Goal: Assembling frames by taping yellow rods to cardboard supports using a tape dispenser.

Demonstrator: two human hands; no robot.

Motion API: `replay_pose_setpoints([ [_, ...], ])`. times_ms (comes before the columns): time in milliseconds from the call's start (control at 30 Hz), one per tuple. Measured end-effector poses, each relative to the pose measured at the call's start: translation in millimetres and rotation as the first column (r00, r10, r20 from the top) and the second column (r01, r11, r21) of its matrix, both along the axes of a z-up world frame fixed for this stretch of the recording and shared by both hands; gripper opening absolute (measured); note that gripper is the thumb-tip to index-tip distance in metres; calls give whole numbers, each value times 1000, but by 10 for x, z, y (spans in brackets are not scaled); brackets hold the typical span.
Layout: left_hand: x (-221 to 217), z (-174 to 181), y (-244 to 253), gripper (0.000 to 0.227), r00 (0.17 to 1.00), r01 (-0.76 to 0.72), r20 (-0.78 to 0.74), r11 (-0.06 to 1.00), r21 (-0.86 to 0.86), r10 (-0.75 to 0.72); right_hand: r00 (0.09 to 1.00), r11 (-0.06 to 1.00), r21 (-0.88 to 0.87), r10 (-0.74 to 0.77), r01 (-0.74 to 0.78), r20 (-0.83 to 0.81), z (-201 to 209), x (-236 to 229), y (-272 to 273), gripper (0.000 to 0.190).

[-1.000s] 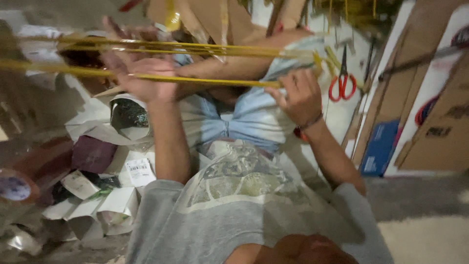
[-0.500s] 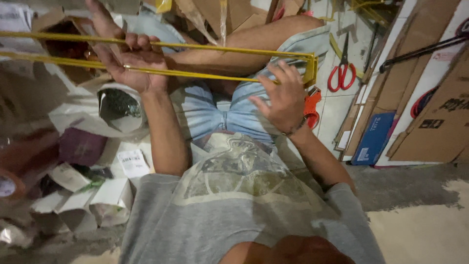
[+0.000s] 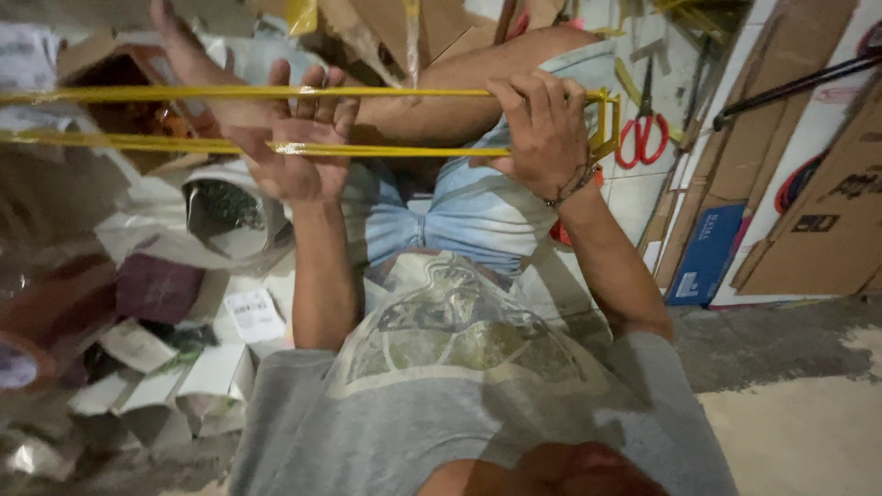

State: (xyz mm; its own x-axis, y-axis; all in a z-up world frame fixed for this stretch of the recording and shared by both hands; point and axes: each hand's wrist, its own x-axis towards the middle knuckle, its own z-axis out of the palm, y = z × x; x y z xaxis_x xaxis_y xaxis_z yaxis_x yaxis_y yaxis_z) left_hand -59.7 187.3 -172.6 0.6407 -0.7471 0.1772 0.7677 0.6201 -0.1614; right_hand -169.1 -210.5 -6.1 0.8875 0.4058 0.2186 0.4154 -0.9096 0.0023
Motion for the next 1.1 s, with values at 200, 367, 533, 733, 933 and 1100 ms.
replay_pose_setpoints([
  [200,-728,169,-973,115,779,-581,189,574,577,598,1000,999,48,9,-8,-30,-131,-119,-236,106],
  [367,-842,-138,-1139,138,731,-524,95,468,712,675,995,997,78,35,-27,-98,-37,-82,-230,99],
  [533,-999,-877,-1189,138,555,-772,298,348,532,777,984,988,130,104,-85,-146,151,60,-254,95],
  [733,-965,-486,-1294,81,636,-657,288,307,688,716,966,955,290,123,-53,-226,-102,47,110,101],
  [933,-950,-376,-1238,139,643,-610,124,407,680,756,978,942,335,85,-16,-191,-333,-107,63,100],
  [1100,-979,-198,-1062,134,699,-569,-13,567,595,715,992,972,235,-4,34,-126,-396,-220,-175,101],
])
